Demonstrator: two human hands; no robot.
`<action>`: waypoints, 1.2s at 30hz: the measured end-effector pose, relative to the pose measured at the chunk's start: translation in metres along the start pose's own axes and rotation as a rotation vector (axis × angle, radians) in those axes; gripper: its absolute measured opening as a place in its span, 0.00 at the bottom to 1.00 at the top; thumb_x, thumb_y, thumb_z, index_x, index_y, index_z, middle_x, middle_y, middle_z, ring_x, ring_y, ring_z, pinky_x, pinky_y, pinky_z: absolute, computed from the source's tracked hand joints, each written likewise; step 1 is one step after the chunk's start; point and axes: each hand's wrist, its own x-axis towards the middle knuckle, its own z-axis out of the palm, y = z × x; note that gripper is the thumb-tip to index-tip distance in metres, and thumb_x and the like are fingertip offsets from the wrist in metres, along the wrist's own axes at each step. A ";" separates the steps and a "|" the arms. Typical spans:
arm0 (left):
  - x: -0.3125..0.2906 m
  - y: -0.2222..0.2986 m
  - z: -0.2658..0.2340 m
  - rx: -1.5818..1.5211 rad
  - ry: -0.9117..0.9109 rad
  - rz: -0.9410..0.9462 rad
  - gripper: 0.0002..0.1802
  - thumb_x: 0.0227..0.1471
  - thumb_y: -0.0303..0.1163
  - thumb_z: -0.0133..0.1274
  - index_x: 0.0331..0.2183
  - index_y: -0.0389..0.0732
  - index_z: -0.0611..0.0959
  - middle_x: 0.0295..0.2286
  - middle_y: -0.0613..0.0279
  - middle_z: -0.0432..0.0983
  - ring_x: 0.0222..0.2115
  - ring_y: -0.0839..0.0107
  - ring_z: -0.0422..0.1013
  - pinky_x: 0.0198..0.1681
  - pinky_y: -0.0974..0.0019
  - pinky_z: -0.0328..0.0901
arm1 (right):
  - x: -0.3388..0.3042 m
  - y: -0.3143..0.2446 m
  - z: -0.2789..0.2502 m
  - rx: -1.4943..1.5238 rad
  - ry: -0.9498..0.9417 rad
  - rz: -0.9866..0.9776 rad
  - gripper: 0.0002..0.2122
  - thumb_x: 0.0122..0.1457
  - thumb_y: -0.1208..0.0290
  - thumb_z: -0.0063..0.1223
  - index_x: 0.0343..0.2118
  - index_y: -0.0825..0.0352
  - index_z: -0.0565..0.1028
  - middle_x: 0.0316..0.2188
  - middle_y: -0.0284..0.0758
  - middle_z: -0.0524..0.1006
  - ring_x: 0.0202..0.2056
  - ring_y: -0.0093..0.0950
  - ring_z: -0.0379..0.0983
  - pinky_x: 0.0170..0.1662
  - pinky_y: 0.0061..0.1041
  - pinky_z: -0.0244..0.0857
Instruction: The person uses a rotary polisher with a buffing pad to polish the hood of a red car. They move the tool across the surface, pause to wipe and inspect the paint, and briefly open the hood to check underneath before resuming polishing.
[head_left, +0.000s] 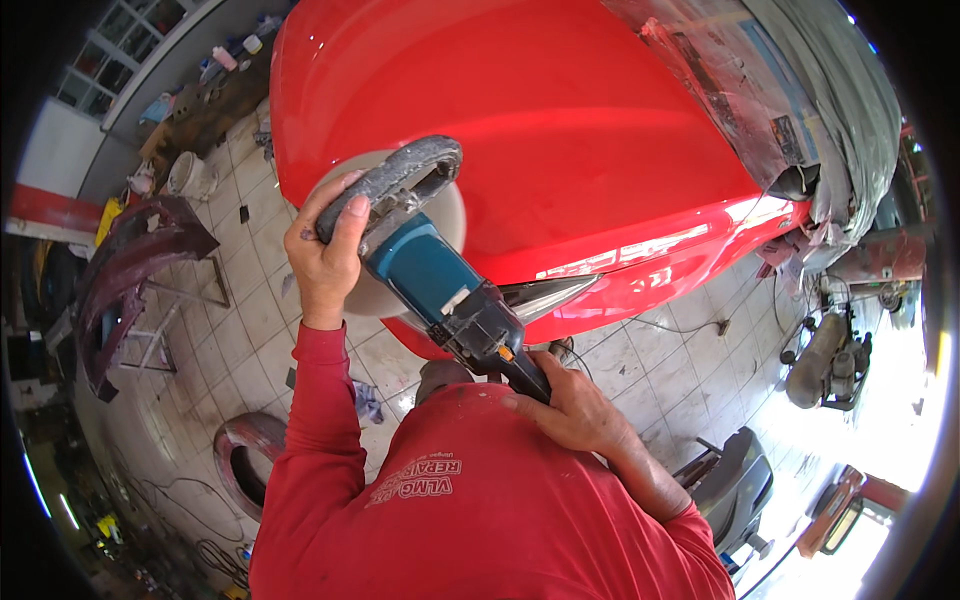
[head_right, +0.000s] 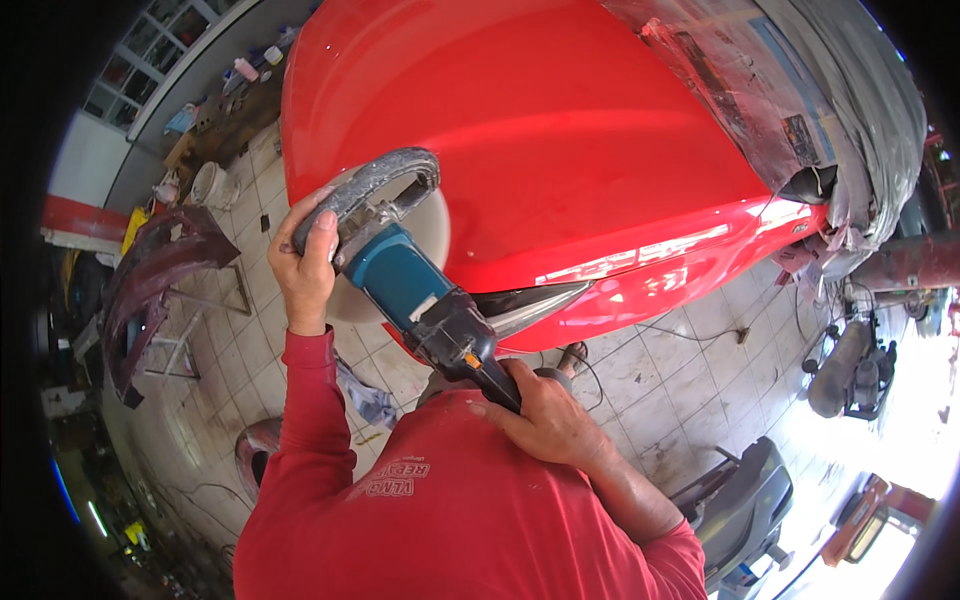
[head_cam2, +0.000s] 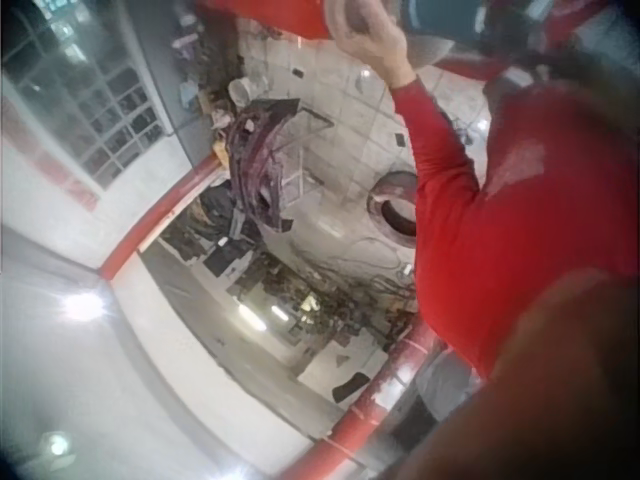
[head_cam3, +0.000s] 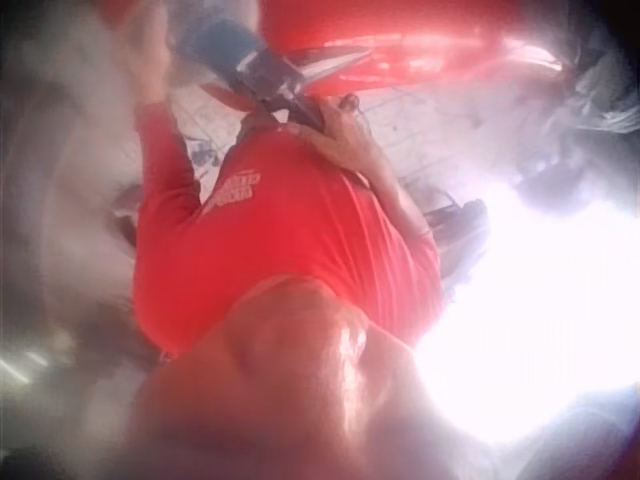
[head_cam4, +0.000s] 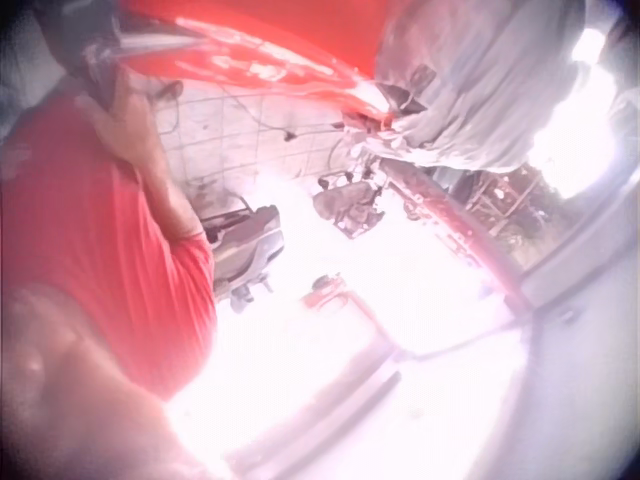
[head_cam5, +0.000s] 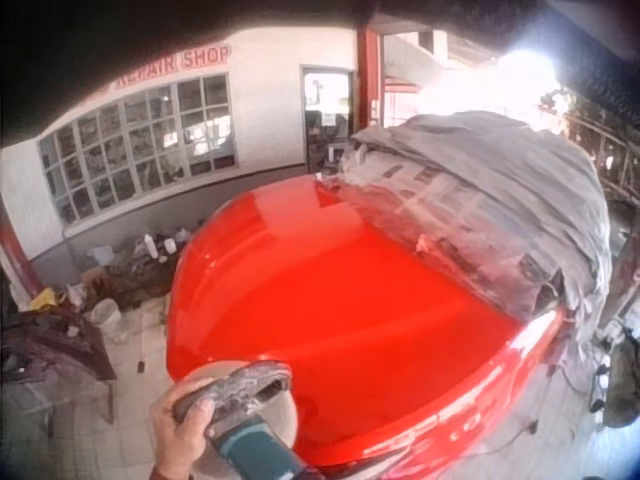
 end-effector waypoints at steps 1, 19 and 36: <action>0.005 0.003 -0.001 0.001 -0.005 -0.045 0.19 0.61 0.35 0.64 0.47 0.30 0.87 0.42 0.54 0.86 0.43 0.70 0.80 0.49 0.67 0.73 | 0.002 -0.010 -0.007 -0.023 -0.029 0.022 0.28 0.66 0.47 0.61 0.53 0.71 0.73 0.29 0.50 0.81 0.37 0.51 0.82 0.42 0.46 0.71; 0.061 0.087 0.385 -0.568 -0.399 0.008 0.21 0.53 0.43 0.70 0.39 0.33 0.88 0.27 0.53 0.86 0.29 0.69 0.83 0.35 0.62 0.75 | -0.120 0.015 -0.227 -0.003 0.554 0.472 0.17 0.68 0.60 0.60 0.50 0.66 0.73 0.17 0.30 0.73 0.14 0.21 0.70 0.15 0.23 0.61; 0.041 0.006 0.063 -0.098 -0.050 -0.030 0.22 0.54 0.44 0.72 0.41 0.36 0.89 0.31 0.56 0.86 0.33 0.69 0.83 0.39 0.65 0.76 | 0.022 -0.028 -0.095 0.074 -0.132 0.301 0.29 0.51 0.68 0.76 0.54 0.69 0.74 0.27 0.30 0.77 0.27 0.21 0.73 0.33 0.27 0.69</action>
